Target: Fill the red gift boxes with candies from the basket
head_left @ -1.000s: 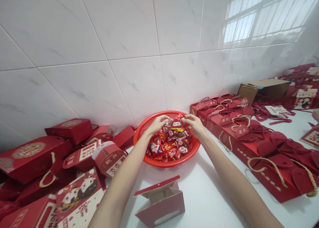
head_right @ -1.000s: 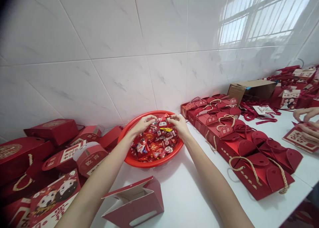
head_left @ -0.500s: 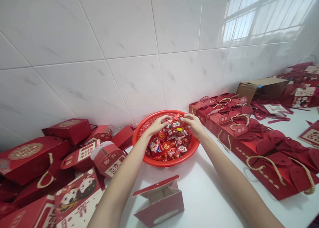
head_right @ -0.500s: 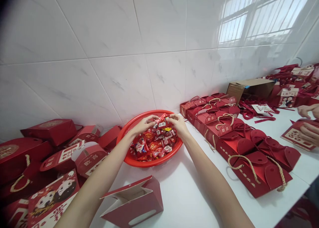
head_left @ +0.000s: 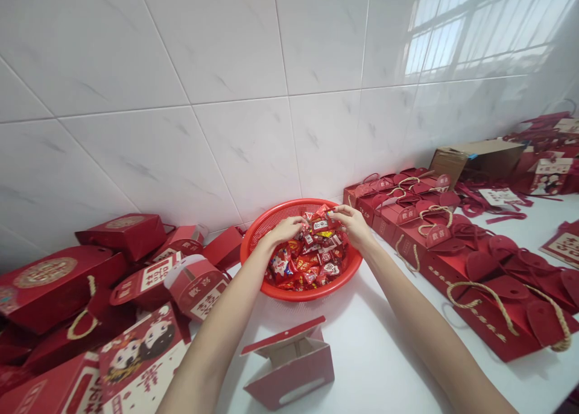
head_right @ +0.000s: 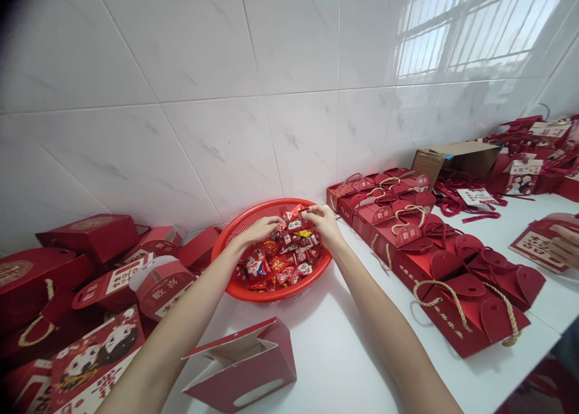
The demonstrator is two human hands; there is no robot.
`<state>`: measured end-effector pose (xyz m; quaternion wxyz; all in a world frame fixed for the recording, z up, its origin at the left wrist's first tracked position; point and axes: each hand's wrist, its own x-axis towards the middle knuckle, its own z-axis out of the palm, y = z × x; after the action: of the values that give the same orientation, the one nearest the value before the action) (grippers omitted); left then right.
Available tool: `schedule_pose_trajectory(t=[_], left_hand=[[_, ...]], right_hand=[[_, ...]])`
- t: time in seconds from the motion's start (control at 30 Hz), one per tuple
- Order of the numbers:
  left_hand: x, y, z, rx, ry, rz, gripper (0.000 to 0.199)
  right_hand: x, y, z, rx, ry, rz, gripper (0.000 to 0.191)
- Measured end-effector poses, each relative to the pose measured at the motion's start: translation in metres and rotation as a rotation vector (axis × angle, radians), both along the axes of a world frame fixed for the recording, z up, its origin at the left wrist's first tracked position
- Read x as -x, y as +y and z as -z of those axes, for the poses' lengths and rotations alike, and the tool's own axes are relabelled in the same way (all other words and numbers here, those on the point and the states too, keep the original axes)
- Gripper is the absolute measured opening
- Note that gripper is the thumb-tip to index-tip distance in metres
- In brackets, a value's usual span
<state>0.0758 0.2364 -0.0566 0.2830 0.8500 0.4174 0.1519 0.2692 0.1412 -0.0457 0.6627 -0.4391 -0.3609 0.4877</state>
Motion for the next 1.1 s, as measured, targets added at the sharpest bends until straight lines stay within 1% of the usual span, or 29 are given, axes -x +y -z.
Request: schedule_pose_trajectory(t=[0.1,0.17,0.2,0.3,0.37,0.43,0.5,0.6,0.67,0.77,0.87,1.1], left_hand=[[0.000,0.000,0.006,-0.024,0.108,0.015,0.026],[-0.004,-0.002,0.011,-0.042,0.168,0.041,0.025],[-0.007,-0.003,0.014,-0.050,0.197,0.054,0.030],[-0.016,-0.008,0.020,-0.063,0.273,0.082,0.053],[-0.021,-0.010,0.022,-0.074,0.301,0.092,0.061],[-0.022,-0.012,0.022,-0.085,0.311,0.097,0.059],[-0.022,-0.013,0.019,-0.092,0.308,0.086,0.047],[-0.020,-0.015,0.013,-0.091,0.264,0.069,0.022],[-0.018,-0.015,0.008,-0.082,0.203,0.073,0.013],[-0.015,-0.015,0.002,-0.046,0.103,0.089,0.017],[-0.010,-0.014,-0.003,-0.003,0.023,0.094,0.021],[0.000,-0.012,-0.009,0.091,-0.111,0.121,0.021]], right_hand=[[-0.001,0.001,0.002,-0.011,-0.019,0.000,0.030],[-0.001,0.002,0.003,-0.014,-0.025,-0.001,0.030],[-0.001,0.002,0.003,-0.012,-0.025,-0.001,0.030],[-0.001,0.002,0.003,-0.006,-0.014,0.006,0.030],[0.000,0.002,0.001,-0.006,-0.003,0.010,0.029],[0.001,0.001,0.000,-0.005,0.010,0.009,0.028],[0.002,0.000,-0.002,-0.003,0.023,0.008,0.027],[0.003,-0.002,-0.004,0.007,0.026,0.014,0.026],[0.002,-0.003,-0.004,0.007,0.024,0.014,0.026],[0.002,-0.003,-0.004,-0.003,0.036,0.011,0.025],[0.001,-0.001,-0.003,-0.009,0.057,0.040,0.026],[0.000,0.002,-0.001,-0.032,0.071,0.093,0.028]])
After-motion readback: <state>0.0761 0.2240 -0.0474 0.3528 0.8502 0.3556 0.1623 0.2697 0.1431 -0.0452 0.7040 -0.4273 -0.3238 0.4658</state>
